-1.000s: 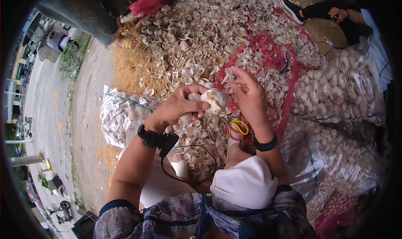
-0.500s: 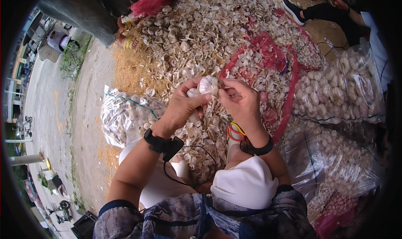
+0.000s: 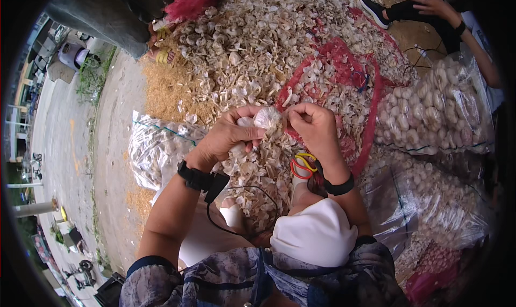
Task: The person picks up garlic bulbs from a pile, pulls off the outer skins by hand, and uses shears to trim them before placing the bulbs into a mesh bag.
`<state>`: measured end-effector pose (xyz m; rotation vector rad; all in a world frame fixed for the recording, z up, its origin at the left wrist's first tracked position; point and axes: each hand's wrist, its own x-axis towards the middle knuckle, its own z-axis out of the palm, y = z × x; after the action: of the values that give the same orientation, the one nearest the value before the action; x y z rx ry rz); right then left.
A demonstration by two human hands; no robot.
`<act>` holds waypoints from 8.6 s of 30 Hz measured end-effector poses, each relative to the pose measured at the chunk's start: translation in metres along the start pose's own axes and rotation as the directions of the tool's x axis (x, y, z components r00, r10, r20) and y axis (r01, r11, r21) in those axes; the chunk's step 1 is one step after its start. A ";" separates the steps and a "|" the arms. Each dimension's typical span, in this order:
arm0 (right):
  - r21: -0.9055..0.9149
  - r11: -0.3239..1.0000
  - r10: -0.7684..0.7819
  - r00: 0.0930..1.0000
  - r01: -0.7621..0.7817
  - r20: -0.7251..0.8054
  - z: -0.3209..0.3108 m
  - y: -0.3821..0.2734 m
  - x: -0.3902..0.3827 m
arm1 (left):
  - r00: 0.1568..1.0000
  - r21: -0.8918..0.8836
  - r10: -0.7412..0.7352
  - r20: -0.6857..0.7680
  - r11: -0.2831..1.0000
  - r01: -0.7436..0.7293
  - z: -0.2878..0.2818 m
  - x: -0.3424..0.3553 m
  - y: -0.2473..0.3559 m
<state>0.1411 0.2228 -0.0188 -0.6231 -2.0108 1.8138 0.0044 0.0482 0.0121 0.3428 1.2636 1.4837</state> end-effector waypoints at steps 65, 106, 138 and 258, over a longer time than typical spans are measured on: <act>-0.906 0.411 0.339 0.906 0.101 0.254 -0.029 0.252 -0.106 | 0.995 -0.293 -0.095 -0.021 0.952 0.084 -0.017 0.010 -0.020; -0.212 0.975 0.076 0.995 -0.061 0.064 0.006 0.091 -0.049 | 0.984 -0.323 -0.048 -0.171 0.946 -0.010 -0.011 0.007 -0.023; -0.305 0.945 0.201 0.942 -0.114 0.270 -0.022 0.290 -0.113 | 0.336 -0.383 -0.260 -0.905 0.843 -0.378 -0.181 -0.128 -0.134; 0.194 0.970 -0.124 0.983 0.148 -0.135 0.002 0.057 -0.023 | 0.953 0.455 0.215 -0.212 0.885 -0.098 0.018 0.042 -0.052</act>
<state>0.1638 0.2129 -0.0752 -0.5081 -1.7184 1.8227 0.0310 0.0836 -0.0409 0.5768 1.8272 1.3965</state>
